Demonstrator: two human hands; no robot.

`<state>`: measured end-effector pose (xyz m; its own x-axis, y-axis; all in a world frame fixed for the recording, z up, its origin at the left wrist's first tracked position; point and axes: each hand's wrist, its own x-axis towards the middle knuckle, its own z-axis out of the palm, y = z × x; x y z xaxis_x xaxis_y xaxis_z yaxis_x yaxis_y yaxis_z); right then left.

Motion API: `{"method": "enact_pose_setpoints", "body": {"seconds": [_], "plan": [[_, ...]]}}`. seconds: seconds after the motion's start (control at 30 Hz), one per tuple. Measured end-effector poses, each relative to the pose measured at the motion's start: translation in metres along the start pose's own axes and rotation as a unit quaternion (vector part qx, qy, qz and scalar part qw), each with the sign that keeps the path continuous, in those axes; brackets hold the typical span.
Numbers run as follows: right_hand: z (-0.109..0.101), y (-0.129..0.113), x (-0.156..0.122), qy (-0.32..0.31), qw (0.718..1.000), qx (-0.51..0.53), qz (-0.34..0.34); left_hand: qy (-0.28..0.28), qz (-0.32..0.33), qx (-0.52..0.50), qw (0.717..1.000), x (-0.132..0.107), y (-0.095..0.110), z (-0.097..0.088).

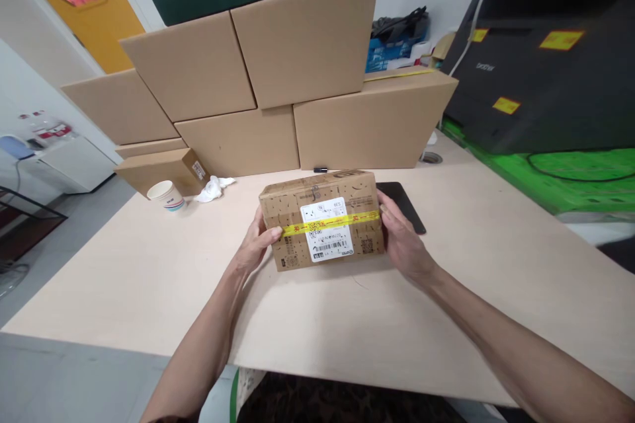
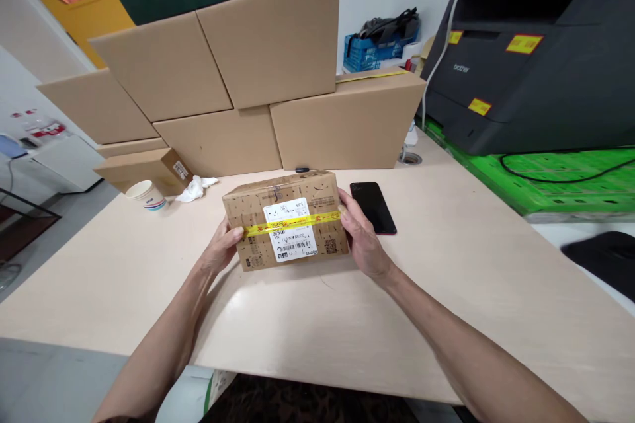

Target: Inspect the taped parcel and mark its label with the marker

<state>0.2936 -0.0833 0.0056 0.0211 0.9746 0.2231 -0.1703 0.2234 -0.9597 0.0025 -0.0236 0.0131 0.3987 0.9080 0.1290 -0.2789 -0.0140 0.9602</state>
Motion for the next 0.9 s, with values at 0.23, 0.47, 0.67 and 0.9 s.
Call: {"method": "enact_pose_setpoints", "body": {"seconds": [0.23, 0.47, 0.67, 0.9], "plan": [[0.001, 0.004, -0.005, 0.045, 0.997, 0.056, 0.02, 0.094, -0.014, -0.087, 0.992, 0.001, 0.002, 0.015], [0.016, 0.022, -0.01, 0.044, 0.977, 0.168, 0.119, 0.129, 0.009, -0.165, 0.978, -0.005, -0.003, 0.039], [0.025, 0.016, -0.018, 0.041, 0.971, 0.2, 0.123, -0.001, -0.083, -0.162, 0.983, -0.01, -0.018, 0.047], [0.005, -0.007, -0.003, 0.116, 0.977, 0.161, 0.074, -0.047, -0.116, -0.134, 0.983, -0.011, -0.019, 0.026]]}}
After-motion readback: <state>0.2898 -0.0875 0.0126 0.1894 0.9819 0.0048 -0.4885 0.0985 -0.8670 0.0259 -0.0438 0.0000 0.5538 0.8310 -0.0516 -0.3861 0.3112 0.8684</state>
